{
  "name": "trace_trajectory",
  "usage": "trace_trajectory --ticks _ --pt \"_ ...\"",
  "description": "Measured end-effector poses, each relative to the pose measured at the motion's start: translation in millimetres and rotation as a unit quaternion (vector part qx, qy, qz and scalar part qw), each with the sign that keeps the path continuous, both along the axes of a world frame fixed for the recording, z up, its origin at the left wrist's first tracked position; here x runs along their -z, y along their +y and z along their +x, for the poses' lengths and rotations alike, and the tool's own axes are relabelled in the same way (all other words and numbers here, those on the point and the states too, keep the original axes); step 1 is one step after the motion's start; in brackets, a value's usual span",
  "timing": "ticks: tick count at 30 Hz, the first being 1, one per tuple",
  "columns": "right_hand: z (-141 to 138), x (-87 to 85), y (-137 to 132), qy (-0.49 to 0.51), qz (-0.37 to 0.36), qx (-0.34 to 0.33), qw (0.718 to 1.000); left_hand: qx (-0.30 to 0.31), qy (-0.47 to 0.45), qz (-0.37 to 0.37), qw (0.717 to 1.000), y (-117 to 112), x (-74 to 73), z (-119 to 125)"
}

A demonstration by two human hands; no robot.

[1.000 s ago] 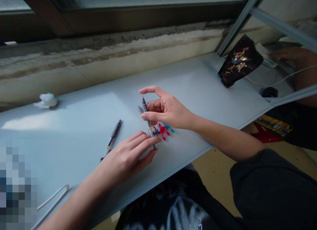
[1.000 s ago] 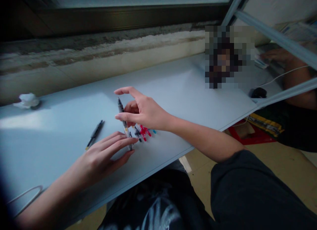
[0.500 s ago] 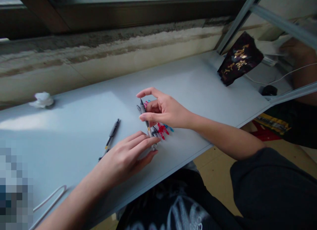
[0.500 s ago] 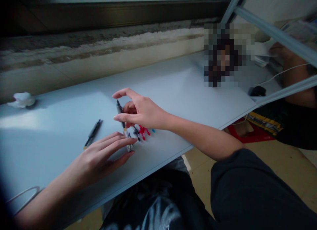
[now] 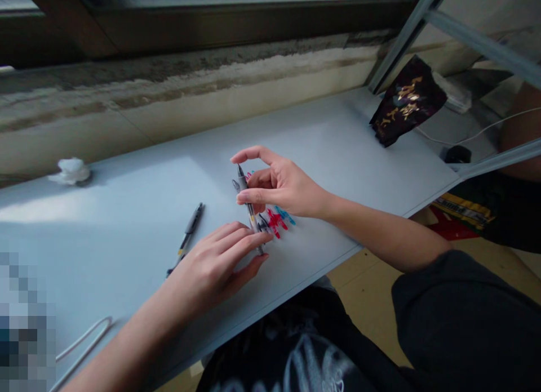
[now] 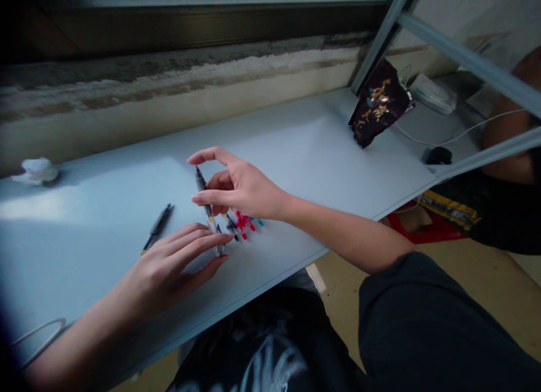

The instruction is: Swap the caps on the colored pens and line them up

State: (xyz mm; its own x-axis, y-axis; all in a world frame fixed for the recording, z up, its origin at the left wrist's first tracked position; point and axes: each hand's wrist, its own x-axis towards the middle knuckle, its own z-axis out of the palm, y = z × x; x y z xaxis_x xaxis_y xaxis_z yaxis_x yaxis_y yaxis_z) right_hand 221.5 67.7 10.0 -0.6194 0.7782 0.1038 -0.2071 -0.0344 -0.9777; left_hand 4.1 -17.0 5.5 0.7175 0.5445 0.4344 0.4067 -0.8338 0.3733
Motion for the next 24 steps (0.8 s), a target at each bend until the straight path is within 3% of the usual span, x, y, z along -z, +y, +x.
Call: trace_trajectory --ticks 9,20,24 --pt "-0.2 0.1 2.0 -0.014 -0.001 0.003 1.0 -0.006 -0.007 -0.022 1.0 -0.8 0.9 -0.8" --pt "-1.0 2.4 2.8 -0.015 -0.004 -0.002 1.0 -0.002 -0.008 0.011 1.0 -0.3 0.4 3.0" --pt "0.1 3.4 4.5 -0.019 -0.004 0.003 1.0 -0.001 -0.018 -0.02 1.0 -0.1 1.0 2.2"
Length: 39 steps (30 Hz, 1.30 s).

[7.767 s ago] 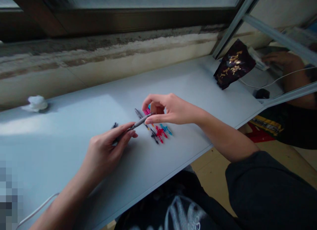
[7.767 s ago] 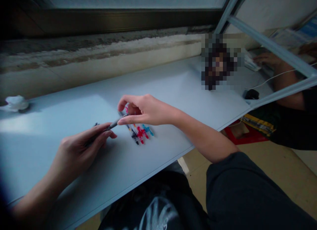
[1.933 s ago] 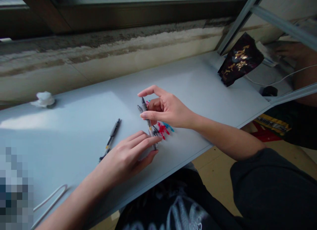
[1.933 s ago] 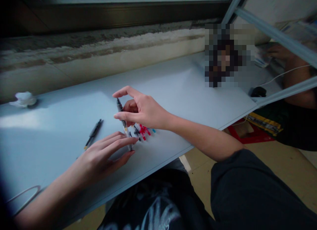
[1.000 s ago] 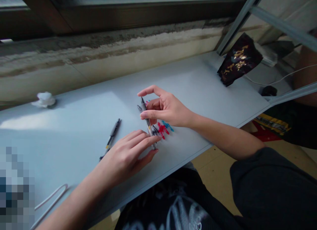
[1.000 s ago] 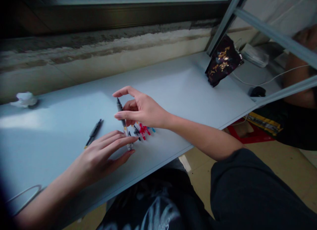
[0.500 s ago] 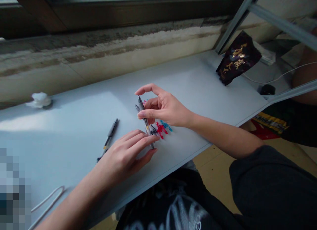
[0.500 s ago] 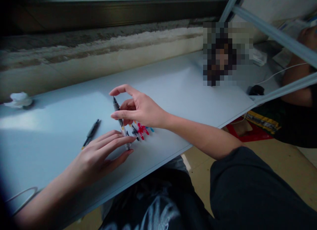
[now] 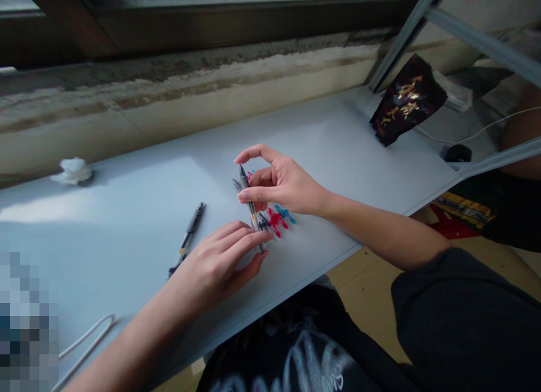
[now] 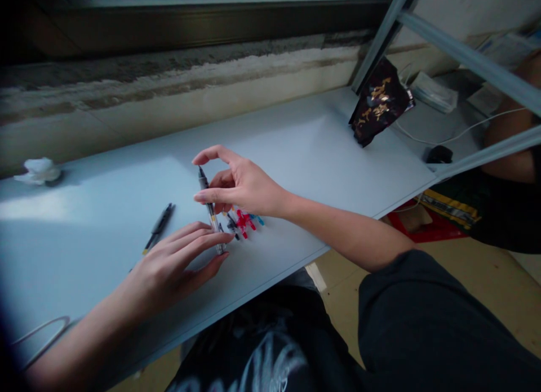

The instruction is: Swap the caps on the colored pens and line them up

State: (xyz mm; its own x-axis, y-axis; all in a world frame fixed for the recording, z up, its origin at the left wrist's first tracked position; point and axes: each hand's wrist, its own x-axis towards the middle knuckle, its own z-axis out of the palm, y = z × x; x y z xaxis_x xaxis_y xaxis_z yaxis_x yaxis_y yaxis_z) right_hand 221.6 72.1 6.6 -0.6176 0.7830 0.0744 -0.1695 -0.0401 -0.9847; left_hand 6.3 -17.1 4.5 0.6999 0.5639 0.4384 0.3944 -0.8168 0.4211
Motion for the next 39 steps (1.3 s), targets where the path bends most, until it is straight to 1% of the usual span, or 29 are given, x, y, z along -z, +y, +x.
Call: trace_trajectory --ticks 3,7,13,19,23,26,28,29,30,32,34,36,39 --pt "0.0 0.3 -0.9 0.0 0.002 0.01 1.0 0.004 -0.006 -0.03 1.0 -1.0 -1.0 -1.9" --pt "-0.8 0.7 -2.3 -0.006 -0.002 0.017 1.0 0.0 -0.008 -0.042 0.999 -1.5 -1.8 -3.8" --pt "-0.6 -2.9 -2.7 -0.015 0.0 0.004 1.0 0.014 -0.006 -0.027 1.0 -0.3 2.3 -4.4" --pt "-0.6 -5.1 -2.9 0.009 0.014 0.026 1.0 0.008 0.005 -0.027 1.0 -1.1 2.5 -5.2" --pt "-0.6 -3.5 -3.4 0.001 0.001 0.02 1.0 0.015 0.002 -0.031 0.999 -1.3 1.6 -2.7" --pt "-0.1 -3.1 -3.1 -0.006 -0.014 0.023 1.0 0.006 0.0 -0.03 1.0 0.5 -1.0 -4.9" --pt "0.9 -3.9 -2.2 -0.009 -0.011 0.039 0.999 -0.029 0.003 -0.015 0.999 3.4 -4.7 -12.6" --pt "1.5 -4.6 -1.5 -0.012 -0.002 0.048 0.999 -0.062 0.006 0.0 0.998 5.3 -7.4 -18.6" --pt "2.3 -5.5 -0.9 -0.017 0.009 0.054 0.998 -0.117 0.006 0.011 0.993 7.4 -10.6 -25.8" --pt "3.8 -7.4 0.1 -0.031 0.031 0.057 0.997 -0.229 0.018 0.012 0.973 11.2 -18.5 -42.0" --pt "4.9 -9.2 0.0 -0.046 0.042 0.053 0.997 -0.328 0.073 -0.004 0.942 13.8 -27.3 -57.6" --pt "5.5 -10.7 -1.3 -0.06 0.047 0.049 0.996 -0.405 0.131 -0.034 0.904 15.0 -35.0 -70.1" --pt "5.9 -13.3 -4.5 -0.072 0.057 0.045 0.995 -0.481 0.195 -0.086 0.85 16.9 -42.2 -83.6"
